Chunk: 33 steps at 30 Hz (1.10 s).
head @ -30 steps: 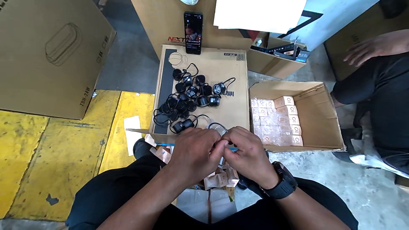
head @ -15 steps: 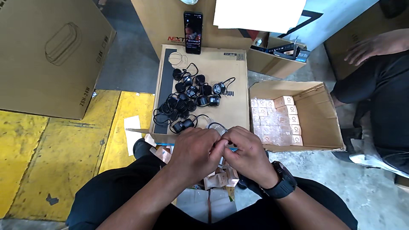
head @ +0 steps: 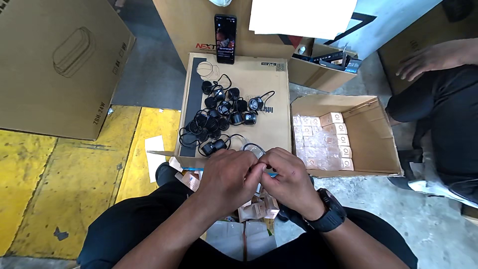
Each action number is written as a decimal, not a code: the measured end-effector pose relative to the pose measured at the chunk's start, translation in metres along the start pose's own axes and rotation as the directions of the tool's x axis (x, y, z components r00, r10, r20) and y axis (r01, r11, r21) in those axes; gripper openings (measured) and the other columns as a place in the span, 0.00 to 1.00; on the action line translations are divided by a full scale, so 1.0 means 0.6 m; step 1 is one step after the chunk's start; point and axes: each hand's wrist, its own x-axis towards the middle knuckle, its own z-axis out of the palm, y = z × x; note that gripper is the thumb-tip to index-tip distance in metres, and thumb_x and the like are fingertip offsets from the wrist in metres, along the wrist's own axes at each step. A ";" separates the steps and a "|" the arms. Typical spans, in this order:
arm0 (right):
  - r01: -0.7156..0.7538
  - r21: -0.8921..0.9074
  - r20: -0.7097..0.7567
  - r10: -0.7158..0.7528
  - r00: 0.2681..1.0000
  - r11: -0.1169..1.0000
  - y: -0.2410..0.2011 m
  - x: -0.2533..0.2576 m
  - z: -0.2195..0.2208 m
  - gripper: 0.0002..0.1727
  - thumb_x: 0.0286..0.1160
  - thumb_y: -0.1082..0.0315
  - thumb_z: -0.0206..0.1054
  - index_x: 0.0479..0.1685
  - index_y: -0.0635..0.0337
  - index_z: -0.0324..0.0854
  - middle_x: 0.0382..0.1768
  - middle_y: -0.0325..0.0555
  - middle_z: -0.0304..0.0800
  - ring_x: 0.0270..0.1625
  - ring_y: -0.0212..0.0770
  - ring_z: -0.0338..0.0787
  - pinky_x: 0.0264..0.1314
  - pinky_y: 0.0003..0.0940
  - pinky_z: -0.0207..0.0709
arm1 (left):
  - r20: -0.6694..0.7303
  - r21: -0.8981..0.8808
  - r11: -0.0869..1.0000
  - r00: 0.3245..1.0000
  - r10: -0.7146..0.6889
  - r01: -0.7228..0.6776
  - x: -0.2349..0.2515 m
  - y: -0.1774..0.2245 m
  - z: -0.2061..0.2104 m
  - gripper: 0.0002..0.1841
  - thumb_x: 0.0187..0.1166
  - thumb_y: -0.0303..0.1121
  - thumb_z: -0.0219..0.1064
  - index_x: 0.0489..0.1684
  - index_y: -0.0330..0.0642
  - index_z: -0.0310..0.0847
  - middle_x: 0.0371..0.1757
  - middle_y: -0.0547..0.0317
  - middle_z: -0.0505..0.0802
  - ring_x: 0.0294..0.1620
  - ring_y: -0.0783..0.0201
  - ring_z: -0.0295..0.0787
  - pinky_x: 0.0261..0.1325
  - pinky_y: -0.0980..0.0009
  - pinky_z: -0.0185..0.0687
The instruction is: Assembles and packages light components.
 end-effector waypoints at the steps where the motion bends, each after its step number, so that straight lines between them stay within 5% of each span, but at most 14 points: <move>1: 0.001 0.000 -0.002 -0.001 1.000 1.000 0.000 0.000 0.000 0.09 0.75 0.60 0.69 0.32 0.53 0.88 0.31 0.34 0.88 0.39 0.27 0.87 0.40 0.25 0.81 | -0.001 0.001 1.000 1.000 0.000 0.000 0.000 0.000 0.000 0.16 0.86 0.47 0.63 0.29 0.49 0.85 0.20 0.72 0.83 0.24 0.74 0.78 0.38 0.69 0.76; 33: 0.001 -0.002 0.006 -0.001 1.000 1.000 0.000 -0.001 0.000 0.08 0.75 0.60 0.70 0.32 0.53 0.88 0.32 0.34 0.88 0.39 0.27 0.87 0.40 0.25 0.81 | -0.001 0.001 1.000 1.000 0.001 -0.001 0.000 0.000 0.001 0.16 0.86 0.47 0.64 0.30 0.49 0.85 0.20 0.72 0.83 0.24 0.74 0.78 0.39 0.69 0.77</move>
